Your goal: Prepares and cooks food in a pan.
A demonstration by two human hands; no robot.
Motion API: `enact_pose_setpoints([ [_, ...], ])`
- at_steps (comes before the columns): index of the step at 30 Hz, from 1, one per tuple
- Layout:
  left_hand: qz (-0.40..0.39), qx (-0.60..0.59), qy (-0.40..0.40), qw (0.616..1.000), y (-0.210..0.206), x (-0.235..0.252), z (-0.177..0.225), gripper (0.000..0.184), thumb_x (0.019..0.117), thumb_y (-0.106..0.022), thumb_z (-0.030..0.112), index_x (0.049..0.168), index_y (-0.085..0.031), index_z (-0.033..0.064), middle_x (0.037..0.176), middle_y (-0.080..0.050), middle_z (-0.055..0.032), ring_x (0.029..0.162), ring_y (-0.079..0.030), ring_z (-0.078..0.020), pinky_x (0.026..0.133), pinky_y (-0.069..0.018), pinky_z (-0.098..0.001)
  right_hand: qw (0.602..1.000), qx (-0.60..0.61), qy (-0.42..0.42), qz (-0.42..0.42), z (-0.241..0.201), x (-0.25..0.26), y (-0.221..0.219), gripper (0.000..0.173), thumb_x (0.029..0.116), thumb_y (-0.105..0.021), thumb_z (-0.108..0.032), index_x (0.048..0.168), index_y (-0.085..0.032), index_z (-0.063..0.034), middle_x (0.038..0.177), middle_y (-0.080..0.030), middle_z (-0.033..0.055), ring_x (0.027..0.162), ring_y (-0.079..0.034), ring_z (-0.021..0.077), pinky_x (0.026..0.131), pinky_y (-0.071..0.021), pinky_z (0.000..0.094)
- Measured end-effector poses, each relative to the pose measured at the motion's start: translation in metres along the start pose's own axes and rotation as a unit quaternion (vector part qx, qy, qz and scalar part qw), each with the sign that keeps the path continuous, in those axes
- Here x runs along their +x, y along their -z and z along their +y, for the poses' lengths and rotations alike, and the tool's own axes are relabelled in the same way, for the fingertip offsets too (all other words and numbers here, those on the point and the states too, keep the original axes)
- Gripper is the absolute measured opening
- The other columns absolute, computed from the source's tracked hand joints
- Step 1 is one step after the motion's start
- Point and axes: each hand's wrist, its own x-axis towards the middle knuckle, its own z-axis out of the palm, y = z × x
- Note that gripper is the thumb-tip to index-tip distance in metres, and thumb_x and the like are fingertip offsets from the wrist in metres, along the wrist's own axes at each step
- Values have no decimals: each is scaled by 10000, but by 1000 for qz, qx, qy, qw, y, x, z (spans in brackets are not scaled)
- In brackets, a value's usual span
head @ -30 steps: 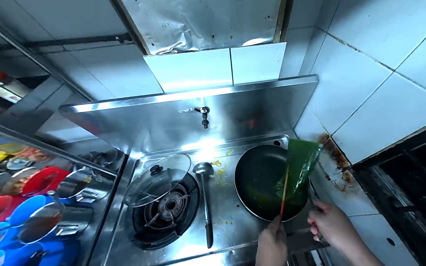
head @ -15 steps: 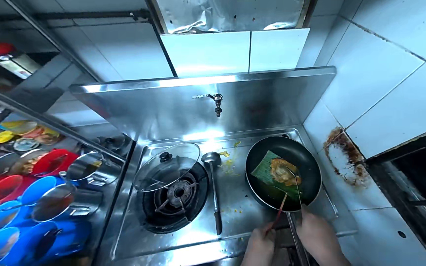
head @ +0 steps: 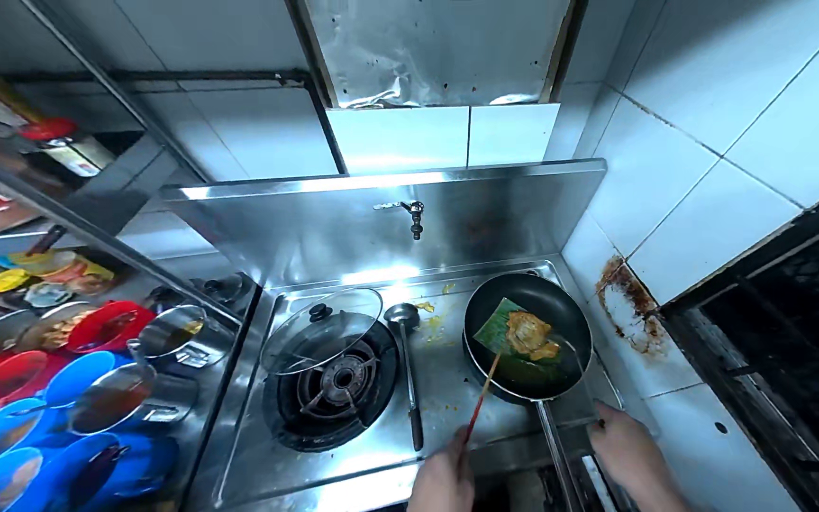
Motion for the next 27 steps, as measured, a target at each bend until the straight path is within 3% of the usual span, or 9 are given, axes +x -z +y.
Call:
enact_pose_setpoints([
  [2,-19,80,26,996,-11,18,11,444,1082,-420,259,1506,-528,181,1153,-732,-156,1058,-715,-339,944,-558,-564,1000,-12,-9,15,-2,-5,-15,390,995,-547,-251,1357,-660,-164,1159,-729,160,1097,-695,352,926,-540,593],
  [7,-82,179,73,978,-21,27,17,398,1065,-417,258,1433,-554,196,1182,-721,-149,1113,-703,-352,904,-572,-583,996,-81,0,36,17,-14,-31,495,1006,-520,-266,1497,-560,-208,1221,-723,155,1119,-696,361,928,-549,583],
  [13,-62,210,95,971,-10,44,22,420,1056,-425,249,1460,-524,192,1219,-711,-144,1134,-698,-340,915,-574,-565,993,-113,21,-30,17,-24,-35,507,1011,-523,-285,1515,-544,-235,1275,-709,137,1181,-672,348,977,-530,571],
  [19,-56,206,100,972,4,60,26,385,1058,-411,242,1409,-559,183,1225,-702,-154,1143,-690,-349,920,-568,-579,992,-121,14,-22,8,-5,-27,514,1009,-518,-276,1520,-534,-231,1274,-701,152,1167,-676,356,955,-546,559],
  [27,-71,184,72,978,-2,38,32,397,1061,-423,265,1415,-591,200,1177,-728,-156,1125,-697,-371,924,-553,-607,995,-75,47,54,43,-2,9,487,977,-558,-223,1459,-608,-180,1237,-711,180,1133,-681,392,937,-536,608],
])
